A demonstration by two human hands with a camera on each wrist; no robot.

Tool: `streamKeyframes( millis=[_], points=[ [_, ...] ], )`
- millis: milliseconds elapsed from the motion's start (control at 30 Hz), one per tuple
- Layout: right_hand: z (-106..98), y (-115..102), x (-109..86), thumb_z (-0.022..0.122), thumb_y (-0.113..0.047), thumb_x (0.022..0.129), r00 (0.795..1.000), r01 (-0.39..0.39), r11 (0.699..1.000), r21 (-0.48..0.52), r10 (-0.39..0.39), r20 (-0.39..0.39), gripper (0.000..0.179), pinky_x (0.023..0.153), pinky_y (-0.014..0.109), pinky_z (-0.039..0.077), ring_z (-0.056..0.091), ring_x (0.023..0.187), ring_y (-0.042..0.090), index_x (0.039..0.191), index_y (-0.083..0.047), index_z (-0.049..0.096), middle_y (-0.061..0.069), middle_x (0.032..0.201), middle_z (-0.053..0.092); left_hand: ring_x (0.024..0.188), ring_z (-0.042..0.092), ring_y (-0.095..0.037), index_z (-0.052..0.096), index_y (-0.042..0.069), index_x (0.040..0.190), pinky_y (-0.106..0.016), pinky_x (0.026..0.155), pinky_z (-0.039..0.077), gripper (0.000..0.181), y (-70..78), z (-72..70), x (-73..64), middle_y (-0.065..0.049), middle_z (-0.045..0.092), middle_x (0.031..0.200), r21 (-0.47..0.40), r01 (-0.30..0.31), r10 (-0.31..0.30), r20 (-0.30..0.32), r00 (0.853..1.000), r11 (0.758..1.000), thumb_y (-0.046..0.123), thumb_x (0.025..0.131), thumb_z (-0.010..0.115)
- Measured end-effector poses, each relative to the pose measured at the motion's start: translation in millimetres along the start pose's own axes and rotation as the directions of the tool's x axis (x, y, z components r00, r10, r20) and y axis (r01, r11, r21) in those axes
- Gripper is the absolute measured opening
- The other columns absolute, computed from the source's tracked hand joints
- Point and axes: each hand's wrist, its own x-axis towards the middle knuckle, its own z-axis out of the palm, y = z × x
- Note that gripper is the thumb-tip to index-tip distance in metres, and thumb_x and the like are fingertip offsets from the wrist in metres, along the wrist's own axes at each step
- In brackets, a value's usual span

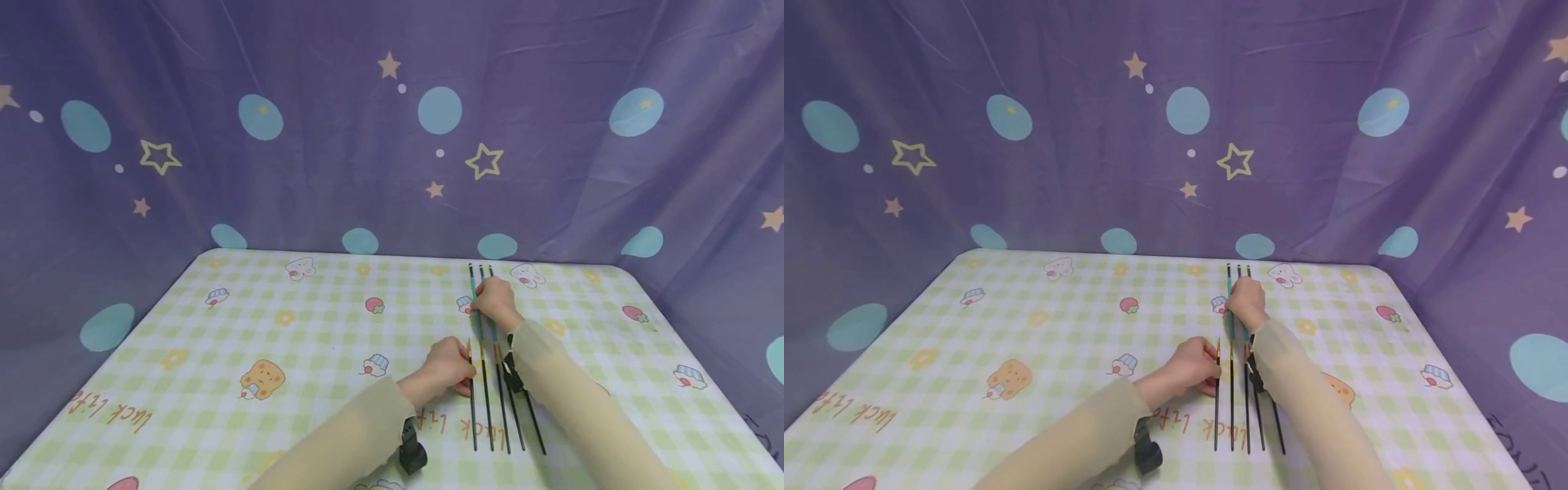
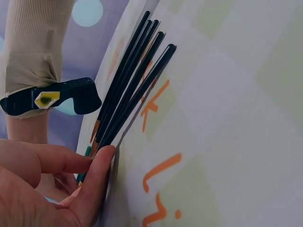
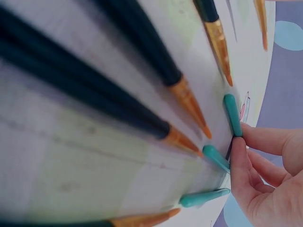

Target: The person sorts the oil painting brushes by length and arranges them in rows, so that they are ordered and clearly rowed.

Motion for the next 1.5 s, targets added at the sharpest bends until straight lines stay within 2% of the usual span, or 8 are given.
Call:
streamKeyframes(
  millis=[100, 267, 400, 500, 733, 1033, 1300, 1500],
  points=[
    [-1.2, -0.2, -0.9, 0.075, -0.009, 0.067, 1.000, 0.005, 1.000, 0.003, -0.005, 0.003, 0.025, 0.061, 0.033, 0.051, 0.060, 0.074, 0.027, 0.088, 0.003, 0.067, 0.018, 0.089, 0.065, 0.039, 0.056, -0.019, 0.052, 0.004, 0.073, -0.028, 0.039, 0.051, 0.014, 1.9, 1.4, 1.2, -0.009, 0.055, 0.054, 0.076, -0.016, 0.017, -0.014, 1.000, 0.997, -0.006, 0.076, 0.060],
    [-2.5, 0.4, -1.8, 0.074, -0.009, 0.069, 1.000, 0.007, 1.000, 0.005, -0.008, 0.018, 0.025, 0.061, 0.034, 0.051, 0.060, 0.075, 0.027, 0.090, 0.004, 0.067, 0.019, 0.091, 0.065, 0.036, 0.057, -0.021, 0.040, 0.011, 0.046, -0.027, 0.035, 0.048, 0.038, 3.7, 2.7, 1.5, -0.006, 0.047, 0.040, 0.222, -0.062, 0.067, -0.013, 0.998, 0.973, -0.004, 0.075, 0.060],
    [-3.0, 0.8, -1.7, 0.074, -0.010, 0.070, 1.000, 0.012, 1.000, 0.006, -0.012, 0.027, 0.027, 0.064, 0.035, 0.052, 0.060, 0.078, 0.029, 0.091, 0.004, 0.067, 0.019, 0.093, 0.065, 0.036, 0.056, -0.018, 0.038, 0.012, 0.046, -0.024, 0.035, 0.046, 0.041, 3.9, 3.2, 0.4, -0.004, 0.045, 0.038, 0.327, -0.090, 0.098, -0.008, 0.995, 0.941, -0.001, 0.076, 0.062],
    [-3.1, 0.6, -1.5, 0.074, -0.010, 0.069, 1.000, 0.014, 1.000, 0.009, -0.014, 0.027, 0.028, 0.065, 0.036, 0.052, 0.060, 0.079, 0.030, 0.091, 0.004, 0.067, 0.019, 0.093, 0.065, 0.037, 0.057, -0.017, 0.041, 0.010, 0.055, -0.023, 0.037, 0.046, 0.032, 4.5, 3.0, 0.6, -0.006, 0.050, 0.045, 0.367, -0.087, 0.097, -0.009, 0.995, 0.926, 0.000, 0.076, 0.064],
    [-2.8, -1.1, -0.8, 0.074, -0.011, 0.069, 0.999, 0.015, 1.000, 0.001, -0.015, 0.032, 0.027, 0.064, 0.036, 0.051, 0.059, 0.079, 0.030, 0.090, 0.004, 0.067, 0.018, 0.091, 0.065, 0.041, 0.059, -0.016, 0.046, 0.006, 0.077, -0.022, 0.041, 0.048, 0.019, 4.5, 1.1, 0.6, -0.006, 0.052, 0.065, 0.381, -0.080, 0.085, 0.003, 0.996, 0.921, 0.000, 0.076, 0.064],
    [-2.6, -1.0, 0.9, 0.074, -0.010, 0.070, 0.999, 0.007, 1.000, 0.003, -0.007, 0.044, 0.027, 0.063, 0.034, 0.052, 0.061, 0.076, 0.028, 0.092, 0.004, 0.067, 0.018, 0.092, 0.065, 0.041, 0.060, -0.016, 0.046, 0.007, 0.077, -0.018, 0.052, 0.049, 0.018, 6.8, -0.2, -2.8, -0.004, 0.054, 0.057, 0.424, -0.102, 0.112, 0.002, 0.994, 0.900, 0.003, 0.078, 0.063],
    [-0.8, 0.6, 1.5, 0.075, -0.012, 0.069, 0.999, -0.010, 1.000, -0.013, 0.011, 0.031, 0.025, 0.063, 0.032, 0.051, 0.060, 0.072, 0.024, 0.089, 0.002, 0.068, 0.015, 0.089, 0.066, 0.043, 0.060, -0.016, 0.047, 0.007, 0.078, -0.021, 0.055, 0.050, 0.017, 5.1, 0.3, -4.5, -0.005, 0.054, 0.061, 0.386, -0.090, 0.095, 0.004, 0.995, 0.918, 0.004, 0.080, 0.063],
    [-0.9, 1.1, 1.1, 0.075, -0.011, 0.067, 1.000, -0.017, 1.000, -0.006, 0.017, 0.024, 0.024, 0.061, 0.029, 0.050, 0.060, 0.069, 0.022, 0.087, 0.001, 0.068, 0.015, 0.087, 0.066, 0.044, 0.061, -0.020, 0.050, 0.004, 0.088, -0.023, 0.055, 0.053, 0.013, 2.1, -1.4, -4.2, -0.008, 0.056, 0.057, 0.282, -0.073, 0.072, 0.016, 0.997, 0.957, 0.001, 0.081, 0.061]
  ],
)
